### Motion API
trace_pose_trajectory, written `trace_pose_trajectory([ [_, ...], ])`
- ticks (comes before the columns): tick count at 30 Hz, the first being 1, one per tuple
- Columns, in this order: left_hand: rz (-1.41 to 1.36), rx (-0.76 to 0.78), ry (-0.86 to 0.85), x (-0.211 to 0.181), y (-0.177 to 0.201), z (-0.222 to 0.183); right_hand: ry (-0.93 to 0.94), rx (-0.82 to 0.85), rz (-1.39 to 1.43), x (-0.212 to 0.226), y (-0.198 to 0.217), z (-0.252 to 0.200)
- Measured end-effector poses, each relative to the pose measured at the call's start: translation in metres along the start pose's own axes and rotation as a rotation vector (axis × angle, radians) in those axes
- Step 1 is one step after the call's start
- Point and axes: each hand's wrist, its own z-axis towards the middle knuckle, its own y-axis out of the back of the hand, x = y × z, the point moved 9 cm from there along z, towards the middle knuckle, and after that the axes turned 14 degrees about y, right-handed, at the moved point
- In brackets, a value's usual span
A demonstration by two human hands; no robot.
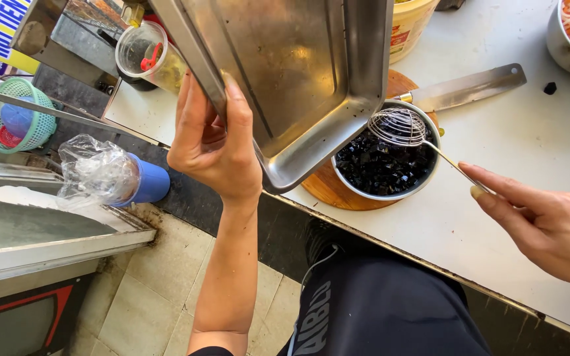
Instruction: Transferring grass jelly from a metal tray to a bowl using a skimmer and then washing the metal tray in a sink.
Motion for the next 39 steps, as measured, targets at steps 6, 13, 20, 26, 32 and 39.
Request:
trace_pose_trajectory([
  [6, 0.048, -0.153, 0.162, 0.003, 0.015, 0.007, 0.170, -0.155, 0.318, 0.000, -0.020, 0.004],
  [13, -0.113, -0.156, 0.122, 0.016, 0.032, 0.009, 0.240, -0.250, 0.343, -0.009, -0.018, -0.009],
  [20, -0.196, -0.172, 0.255, 0.024, -0.002, 0.000, 0.132, -0.293, 0.769, -0.065, -0.039, -0.044],
  [26, -0.241, 0.121, 0.614, 0.033, -0.128, -0.080, -0.023, -0.482, 1.225, -0.087, -0.038, -0.096],
  [32, -0.324, 0.491, 0.772, 0.064, -0.227, -0.192, -0.224, -0.594, 1.285, -0.099, -0.055, -0.126],
  [39, -0.055, 0.584, 1.179, 0.131, -0.246, -0.295, -0.461, -0.681, 1.372, -0.111, -0.093, -0.154],
])
